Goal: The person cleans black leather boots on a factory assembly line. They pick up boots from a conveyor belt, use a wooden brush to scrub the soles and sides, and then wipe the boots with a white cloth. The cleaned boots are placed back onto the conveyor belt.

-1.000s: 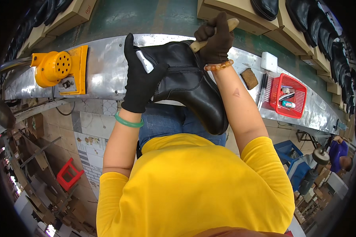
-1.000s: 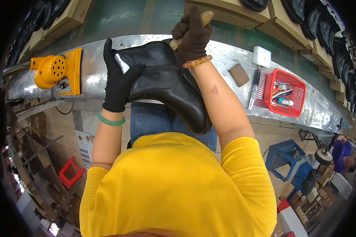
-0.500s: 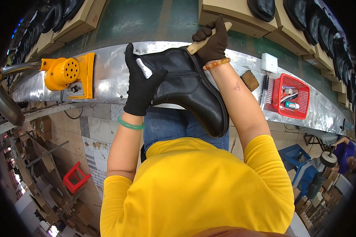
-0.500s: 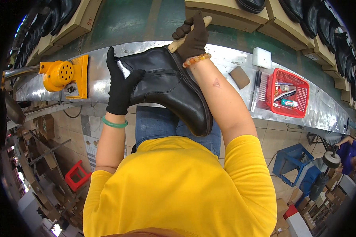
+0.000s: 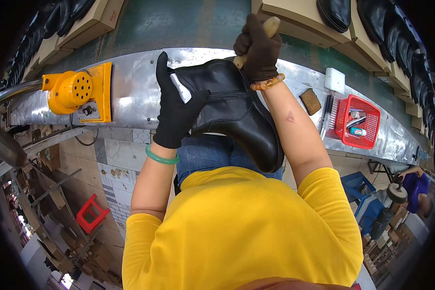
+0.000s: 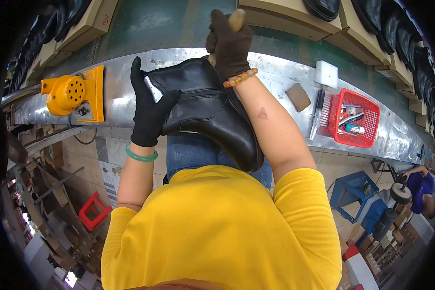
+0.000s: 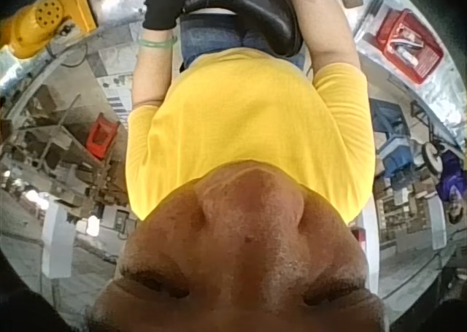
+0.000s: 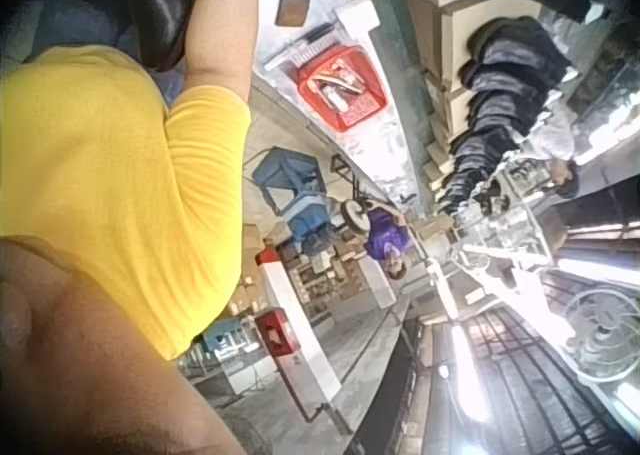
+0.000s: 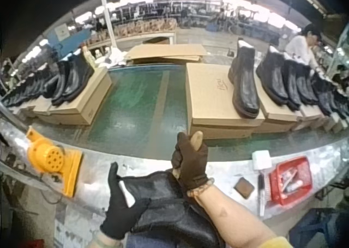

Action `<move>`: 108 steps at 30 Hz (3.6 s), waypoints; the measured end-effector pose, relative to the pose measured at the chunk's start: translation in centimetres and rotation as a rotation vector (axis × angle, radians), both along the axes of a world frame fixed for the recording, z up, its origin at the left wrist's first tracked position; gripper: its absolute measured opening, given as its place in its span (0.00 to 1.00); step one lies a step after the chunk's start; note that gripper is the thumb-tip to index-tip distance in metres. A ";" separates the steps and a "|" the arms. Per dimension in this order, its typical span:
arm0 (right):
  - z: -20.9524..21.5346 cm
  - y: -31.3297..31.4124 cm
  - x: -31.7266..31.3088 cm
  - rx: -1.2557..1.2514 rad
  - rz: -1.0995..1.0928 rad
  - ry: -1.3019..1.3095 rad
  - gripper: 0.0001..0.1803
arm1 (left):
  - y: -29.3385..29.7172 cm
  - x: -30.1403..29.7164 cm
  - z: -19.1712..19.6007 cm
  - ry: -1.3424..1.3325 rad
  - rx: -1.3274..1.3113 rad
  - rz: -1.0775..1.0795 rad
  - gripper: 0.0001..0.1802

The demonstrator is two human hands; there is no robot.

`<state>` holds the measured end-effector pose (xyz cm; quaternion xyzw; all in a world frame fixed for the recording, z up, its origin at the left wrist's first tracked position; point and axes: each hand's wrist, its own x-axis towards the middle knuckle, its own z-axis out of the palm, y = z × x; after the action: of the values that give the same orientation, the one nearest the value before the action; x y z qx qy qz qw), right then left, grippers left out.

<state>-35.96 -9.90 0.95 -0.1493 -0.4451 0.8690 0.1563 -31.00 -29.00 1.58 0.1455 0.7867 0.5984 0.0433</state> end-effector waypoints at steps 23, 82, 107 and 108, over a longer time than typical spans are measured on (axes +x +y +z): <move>-1.5 1.5 -1.2 -0.440 0.051 -0.074 0.18 | -0.6 0.2 -0.7 -0.023 0.037 0.037 0.56; -1.7 2.7 2.1 -0.257 0.104 0.115 0.19 | 0.2 0.3 -0.5 0.039 -0.005 0.064 0.55; 0.5 -0.1 1.4 0.054 -0.134 0.027 0.13 | 0.7 0.2 0.4 0.011 0.044 0.019 0.52; 0.5 -0.2 1.5 0.085 -0.118 0.032 0.13 | 0.5 0.2 -0.1 0.018 0.039 0.025 0.52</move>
<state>-34.47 -10.09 1.44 -0.1545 -0.4693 0.8410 0.2207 -30.78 -28.46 1.46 0.1419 0.7771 0.6126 0.0257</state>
